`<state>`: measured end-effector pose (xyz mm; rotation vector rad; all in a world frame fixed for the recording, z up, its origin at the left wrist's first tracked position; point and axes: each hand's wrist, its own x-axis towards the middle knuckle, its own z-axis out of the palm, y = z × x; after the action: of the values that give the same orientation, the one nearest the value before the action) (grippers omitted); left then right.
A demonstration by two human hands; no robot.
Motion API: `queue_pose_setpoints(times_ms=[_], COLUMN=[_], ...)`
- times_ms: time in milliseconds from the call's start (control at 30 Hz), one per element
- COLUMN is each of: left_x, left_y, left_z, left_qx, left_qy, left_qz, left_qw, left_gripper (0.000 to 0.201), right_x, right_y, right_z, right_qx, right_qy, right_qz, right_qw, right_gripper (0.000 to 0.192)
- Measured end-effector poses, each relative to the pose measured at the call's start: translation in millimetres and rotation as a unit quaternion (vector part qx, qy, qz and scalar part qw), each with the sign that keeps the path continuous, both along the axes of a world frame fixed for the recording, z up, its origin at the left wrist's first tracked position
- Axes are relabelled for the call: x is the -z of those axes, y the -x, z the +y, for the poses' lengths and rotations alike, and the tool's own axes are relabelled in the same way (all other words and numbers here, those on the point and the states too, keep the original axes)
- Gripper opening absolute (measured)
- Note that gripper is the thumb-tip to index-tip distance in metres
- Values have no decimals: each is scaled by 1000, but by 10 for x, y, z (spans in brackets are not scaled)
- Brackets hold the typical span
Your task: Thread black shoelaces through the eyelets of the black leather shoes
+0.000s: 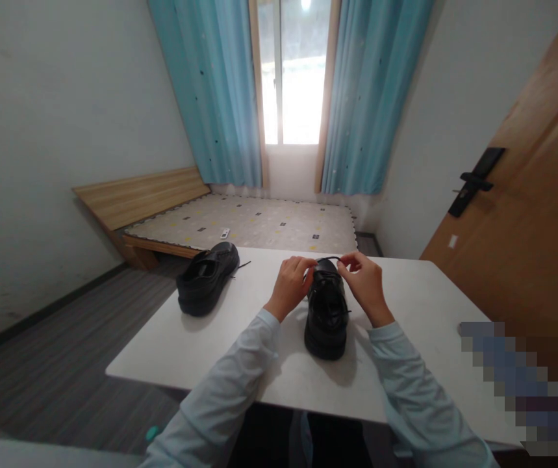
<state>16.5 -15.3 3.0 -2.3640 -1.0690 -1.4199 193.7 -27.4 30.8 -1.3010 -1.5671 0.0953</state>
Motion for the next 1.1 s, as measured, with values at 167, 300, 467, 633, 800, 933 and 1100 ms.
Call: queue_pose_setpoints(times_ms=[167,300,467,633,800,933,1100], left_x=[-5,-16,-24,-23,-15,-12,-23], left_y=[-14,-24,-32,-38,-36,-34,-27], left_z=[-6,-15,-31,-36,-35,-34,-32], left_qx=[1,2,3,6,10,13,24], left_qy=[5,12,26,32,35,42,47], left_qz=[22,30,42,54,67,69,71], left_qw=[1000,999,999,998,997,997,996], left_gripper=[12,11,12,14,17,17,18], right_x=[76,102,71,43,41,65,117], right_y=[-139,-219,-292,-359,-392,-414,-404], right_z=[135,181,143,113,114,125,158], right_qx=[-22,-92,-117,-149,-153,-174,-183], right_qy=[76,155,232,325,349,357,342], right_qz=[111,185,215,192,204,198,161], right_qw=[991,966,941,914,902,896,907], right_gripper=[14,18,16,13,15,17,17])
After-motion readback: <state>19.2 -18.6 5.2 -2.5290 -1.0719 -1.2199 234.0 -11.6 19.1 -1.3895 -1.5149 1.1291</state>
